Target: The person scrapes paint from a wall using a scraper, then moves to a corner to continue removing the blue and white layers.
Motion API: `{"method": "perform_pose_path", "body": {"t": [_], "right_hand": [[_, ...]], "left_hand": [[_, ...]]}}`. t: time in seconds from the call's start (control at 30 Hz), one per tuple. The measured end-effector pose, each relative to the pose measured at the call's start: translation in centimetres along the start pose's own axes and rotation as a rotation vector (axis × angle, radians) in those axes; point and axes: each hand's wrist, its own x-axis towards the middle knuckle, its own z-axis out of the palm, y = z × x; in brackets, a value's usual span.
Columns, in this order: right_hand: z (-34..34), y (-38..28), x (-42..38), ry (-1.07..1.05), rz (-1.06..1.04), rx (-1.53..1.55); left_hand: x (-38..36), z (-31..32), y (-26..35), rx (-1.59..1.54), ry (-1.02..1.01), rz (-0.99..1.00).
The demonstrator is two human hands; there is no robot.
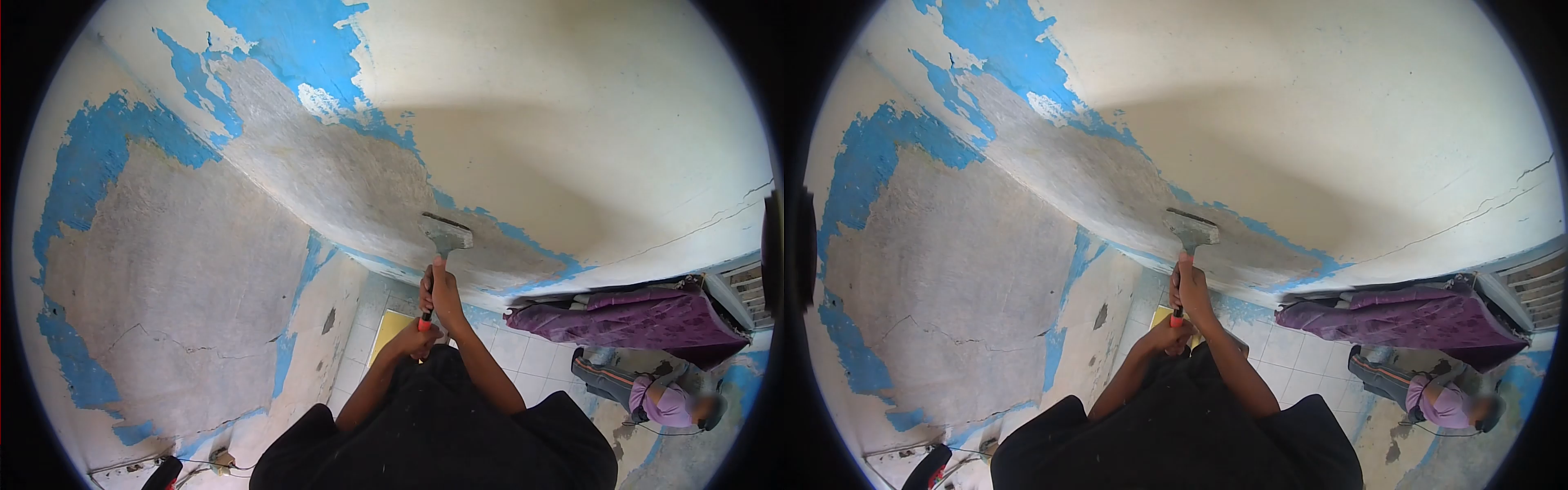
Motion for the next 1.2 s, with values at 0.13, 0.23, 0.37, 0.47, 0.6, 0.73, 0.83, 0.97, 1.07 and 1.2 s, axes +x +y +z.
{"method": "perform_pose_path", "body": {"t": [0.13, 0.23, 0.37, 0.47, 0.6, 0.73, 0.83, 0.97, 1.07, 1.2], "right_hand": [[0.3, -2.5, -0.9, 0.008, -0.013, -0.042], [-0.2, -1.1, -0.4, -0.001, 0.014, 0.003], [0.3, -1.0, 0.1, 0.000, -0.033, -0.032], [0.4, -1.5, -0.8, -0.025, -0.008, 0.001], [0.4, 0.8, 0.5, -0.005, 0.046, 0.036], [0.8, -2.4, -0.4, -0.037, -0.028, -0.036], [0.9, -2.1, 0.1, -0.033, -0.021, 0.000], [0.9, 0.0, 0.9, 0.008, -0.003, -0.028], [2.0, -3.7, -1.0, -0.003, 0.029, -0.037], [1.5, -0.7, 0.2, 0.013, 0.021, -0.001]], "left_hand": [[-1.1, 1.3, 1.6, 0.134, 0.020, 0.078], [-0.2, 0.6, 0.1, 0.046, -0.023, 0.042], [0.5, -0.5, 0.3, 0.092, 0.012, 0.046], [-1.9, 1.1, 2.1, 0.087, -0.014, 0.023], [-0.5, -0.5, -0.6, 0.049, 0.022, 0.006], [-1.1, 0.9, 2.3, 0.099, -0.028, 0.106], [-1.3, 0.1, 0.7, 0.002, -0.003, 0.056], [-0.2, -1.3, 0.4, 0.112, 0.019, 0.048], [-2.6, 0.6, 2.7, 0.020, -0.095, 0.008], [-0.7, -0.8, 0.0, -0.031, -0.011, 0.028]]}}
